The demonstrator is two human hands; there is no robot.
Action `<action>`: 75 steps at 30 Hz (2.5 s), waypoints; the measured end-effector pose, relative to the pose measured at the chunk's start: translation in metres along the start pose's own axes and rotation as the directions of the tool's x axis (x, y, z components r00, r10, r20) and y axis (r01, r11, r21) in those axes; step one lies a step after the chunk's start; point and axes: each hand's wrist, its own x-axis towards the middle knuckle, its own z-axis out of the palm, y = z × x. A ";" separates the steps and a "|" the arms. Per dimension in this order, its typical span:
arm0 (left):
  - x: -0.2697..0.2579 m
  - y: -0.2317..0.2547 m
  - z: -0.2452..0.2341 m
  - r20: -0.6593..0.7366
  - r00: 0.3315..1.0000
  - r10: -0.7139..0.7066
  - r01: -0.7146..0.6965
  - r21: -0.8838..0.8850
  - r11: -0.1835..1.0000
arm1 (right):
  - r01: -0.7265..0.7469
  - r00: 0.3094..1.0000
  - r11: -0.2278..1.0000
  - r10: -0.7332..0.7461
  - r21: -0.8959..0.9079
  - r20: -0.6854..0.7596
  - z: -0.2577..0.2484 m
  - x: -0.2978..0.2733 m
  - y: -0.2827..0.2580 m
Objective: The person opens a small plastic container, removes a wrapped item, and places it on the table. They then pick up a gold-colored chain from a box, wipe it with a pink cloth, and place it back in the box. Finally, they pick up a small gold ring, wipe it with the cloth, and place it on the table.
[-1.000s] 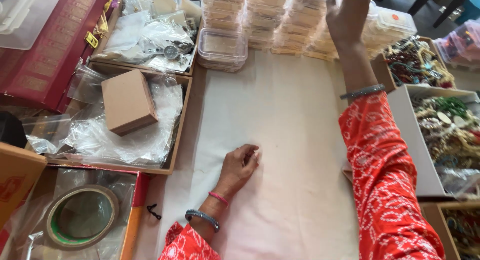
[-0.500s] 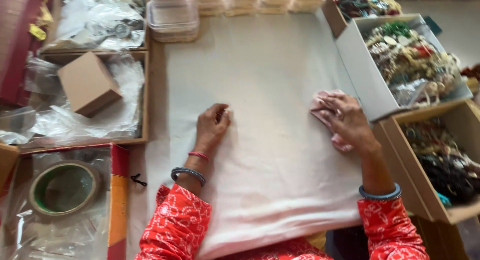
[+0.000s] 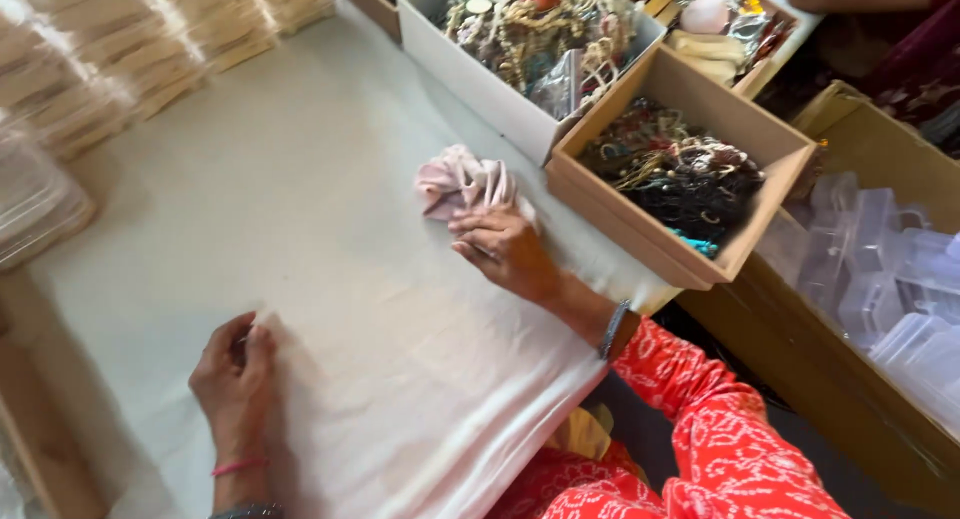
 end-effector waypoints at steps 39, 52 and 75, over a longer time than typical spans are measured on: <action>-0.008 -0.026 -0.005 0.016 0.998 -0.054 0.052 0.095 0.994 | -0.620 0.704 0.617 0.710 -0.484 0.005 -0.205 -0.013 0.227; -0.009 -0.007 -0.003 0.010 0.999 -0.053 0.050 0.184 0.982 | -0.533 0.708 0.625 0.698 -0.570 0.104 -0.200 -0.012 0.225; -0.010 0.017 0.000 -0.021 1.000 0.023 -0.018 0.200 0.980 | -0.222 0.794 0.863 0.430 0.454 -0.429 -0.293 0.018 0.142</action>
